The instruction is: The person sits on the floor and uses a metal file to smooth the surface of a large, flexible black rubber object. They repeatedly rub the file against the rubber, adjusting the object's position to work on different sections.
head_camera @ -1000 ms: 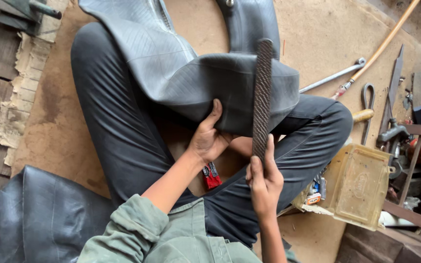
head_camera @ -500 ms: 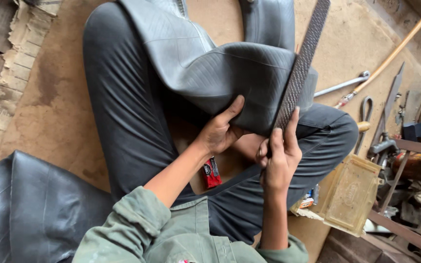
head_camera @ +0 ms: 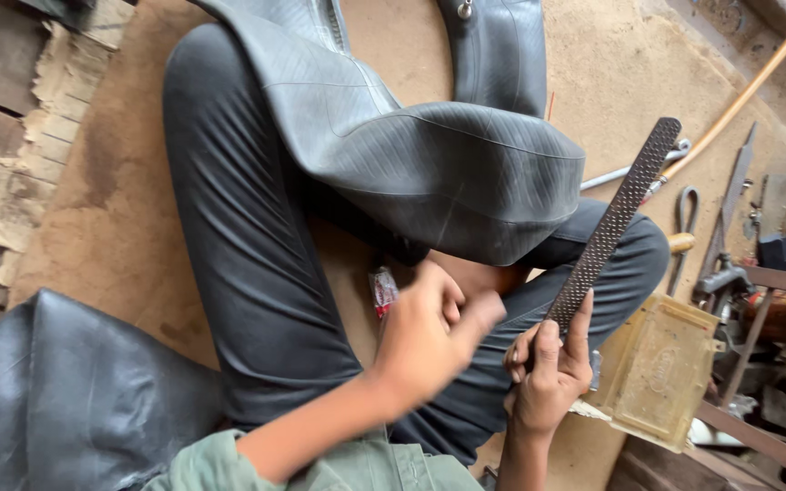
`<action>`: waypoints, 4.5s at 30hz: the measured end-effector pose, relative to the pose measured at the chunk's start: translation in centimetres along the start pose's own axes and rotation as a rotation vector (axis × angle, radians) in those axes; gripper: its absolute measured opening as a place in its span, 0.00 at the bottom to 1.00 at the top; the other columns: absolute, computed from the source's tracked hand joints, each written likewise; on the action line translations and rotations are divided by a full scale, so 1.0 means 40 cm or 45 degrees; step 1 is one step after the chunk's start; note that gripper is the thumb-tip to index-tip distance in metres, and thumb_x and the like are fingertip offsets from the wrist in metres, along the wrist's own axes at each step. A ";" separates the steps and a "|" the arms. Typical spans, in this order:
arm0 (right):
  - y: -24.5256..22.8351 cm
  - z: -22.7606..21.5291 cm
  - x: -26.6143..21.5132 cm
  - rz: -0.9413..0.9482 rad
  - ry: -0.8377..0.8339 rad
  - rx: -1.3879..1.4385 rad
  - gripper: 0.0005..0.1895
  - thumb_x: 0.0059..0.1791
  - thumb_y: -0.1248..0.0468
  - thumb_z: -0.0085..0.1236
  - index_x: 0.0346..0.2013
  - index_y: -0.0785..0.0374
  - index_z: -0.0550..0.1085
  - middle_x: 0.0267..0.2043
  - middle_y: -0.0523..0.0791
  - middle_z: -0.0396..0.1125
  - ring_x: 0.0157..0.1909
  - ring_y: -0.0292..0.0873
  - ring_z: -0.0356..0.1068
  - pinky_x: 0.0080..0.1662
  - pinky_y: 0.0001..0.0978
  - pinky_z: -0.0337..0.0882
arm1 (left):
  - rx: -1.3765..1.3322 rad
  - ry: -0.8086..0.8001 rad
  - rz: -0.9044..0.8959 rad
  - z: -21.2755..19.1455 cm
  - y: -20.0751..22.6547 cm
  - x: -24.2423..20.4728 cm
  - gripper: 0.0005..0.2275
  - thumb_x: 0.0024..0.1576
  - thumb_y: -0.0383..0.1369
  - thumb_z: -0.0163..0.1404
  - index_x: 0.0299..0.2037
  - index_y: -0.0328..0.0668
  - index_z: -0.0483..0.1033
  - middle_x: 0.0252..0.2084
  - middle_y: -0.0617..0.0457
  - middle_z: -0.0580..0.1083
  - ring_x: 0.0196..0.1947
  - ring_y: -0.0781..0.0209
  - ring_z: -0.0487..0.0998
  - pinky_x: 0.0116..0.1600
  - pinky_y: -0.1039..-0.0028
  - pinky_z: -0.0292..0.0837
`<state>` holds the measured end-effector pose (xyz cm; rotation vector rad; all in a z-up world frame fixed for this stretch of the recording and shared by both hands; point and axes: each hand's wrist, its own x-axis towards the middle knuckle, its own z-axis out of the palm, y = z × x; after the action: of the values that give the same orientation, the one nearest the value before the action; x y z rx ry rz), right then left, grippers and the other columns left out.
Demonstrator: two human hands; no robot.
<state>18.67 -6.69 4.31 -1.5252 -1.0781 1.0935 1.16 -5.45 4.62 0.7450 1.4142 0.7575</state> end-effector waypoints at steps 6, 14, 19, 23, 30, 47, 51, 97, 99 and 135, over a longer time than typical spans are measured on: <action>0.042 -0.025 -0.011 0.000 0.001 0.100 0.32 0.59 0.71 0.44 0.78 0.61 0.53 0.24 0.39 0.57 0.22 0.29 0.54 0.23 0.20 0.58 | 1.264 0.429 1.259 -0.106 0.082 0.123 0.49 0.41 0.45 0.66 0.74 0.33 0.57 0.76 0.43 0.54 0.75 0.31 0.47 0.73 0.32 0.37; 0.047 -0.045 -0.024 0.043 -0.042 0.020 0.32 0.57 0.70 0.46 0.77 0.60 0.55 0.22 0.38 0.59 0.21 0.28 0.55 0.22 0.18 0.55 | 1.389 0.307 1.257 -0.125 0.085 0.203 0.55 0.30 0.49 0.67 0.71 0.27 0.60 0.72 0.37 0.59 0.74 0.33 0.52 0.74 0.35 0.42; 0.050 -0.039 -0.037 0.052 -0.085 -0.055 0.32 0.56 0.70 0.48 0.76 0.61 0.57 0.22 0.39 0.60 0.20 0.27 0.54 0.22 0.18 0.55 | 1.387 0.385 1.304 -0.128 0.070 0.199 0.47 0.37 0.43 0.67 0.69 0.28 0.63 0.69 0.38 0.65 0.71 0.38 0.61 0.74 0.40 0.46; 0.049 -0.037 -0.042 0.106 -0.096 -0.045 0.31 0.55 0.68 0.49 0.74 0.64 0.58 0.22 0.39 0.60 0.20 0.27 0.55 0.21 0.18 0.55 | 1.544 0.595 1.360 -0.118 0.046 0.203 0.34 0.48 0.34 0.63 0.67 0.36 0.68 0.67 0.45 0.68 0.70 0.47 0.67 0.76 0.46 0.49; 0.038 -0.047 -0.027 0.167 -0.114 -0.022 0.17 0.57 0.66 0.49 0.58 0.74 0.70 0.21 0.40 0.60 0.19 0.28 0.55 0.22 0.19 0.53 | 1.446 0.546 1.381 -0.119 0.043 0.184 0.33 0.50 0.45 0.58 0.64 0.33 0.71 0.63 0.44 0.71 0.67 0.47 0.68 0.74 0.47 0.52; 0.045 -0.030 -0.061 0.171 -0.195 -0.091 0.34 0.55 0.66 0.48 0.76 0.61 0.53 0.21 0.39 0.60 0.20 0.27 0.54 0.23 0.17 0.56 | 1.351 0.476 1.443 -0.135 0.016 0.153 0.23 0.63 0.40 0.54 0.65 0.34 0.74 0.72 0.44 0.67 0.74 0.48 0.62 0.76 0.55 0.53; 0.065 -0.035 -0.117 0.214 -0.242 -0.151 0.35 0.55 0.68 0.48 0.77 0.61 0.53 0.22 0.39 0.61 0.20 0.27 0.54 0.24 0.17 0.56 | 1.240 0.901 1.421 -0.081 -0.008 0.117 0.17 0.65 0.39 0.55 0.59 0.38 0.76 0.65 0.47 0.70 0.66 0.47 0.67 0.72 0.51 0.56; 0.116 0.047 -0.077 -0.004 -0.165 -0.168 0.33 0.55 0.71 0.48 0.76 0.64 0.55 0.25 0.36 0.57 0.25 0.27 0.55 0.29 0.19 0.59 | -1.703 -0.208 0.135 0.016 -0.089 0.300 0.18 0.57 0.35 0.61 0.55 0.37 0.76 0.54 0.53 0.77 0.55 0.62 0.76 0.64 0.70 0.69; 0.123 0.086 -0.038 -0.004 -0.168 -0.183 0.33 0.56 0.71 0.48 0.77 0.63 0.55 0.25 0.36 0.58 0.26 0.27 0.55 0.30 0.19 0.60 | -1.732 -0.288 0.105 0.005 -0.096 0.307 0.18 0.58 0.36 0.60 0.55 0.36 0.76 0.54 0.52 0.77 0.55 0.61 0.76 0.63 0.69 0.69; 0.059 0.140 0.006 -0.098 -0.025 -0.142 0.32 0.59 0.70 0.42 0.79 0.57 0.51 0.23 0.36 0.57 0.22 0.27 0.54 0.25 0.19 0.56 | -1.595 -0.696 0.271 0.018 -0.188 0.393 0.18 0.59 0.20 0.57 0.59 0.29 0.73 0.58 0.48 0.75 0.58 0.57 0.75 0.67 0.69 0.69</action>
<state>13.60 -5.81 1.08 -1.5494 -1.2192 1.0118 2.27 3.21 -10.48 0.0624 0.2000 1.2712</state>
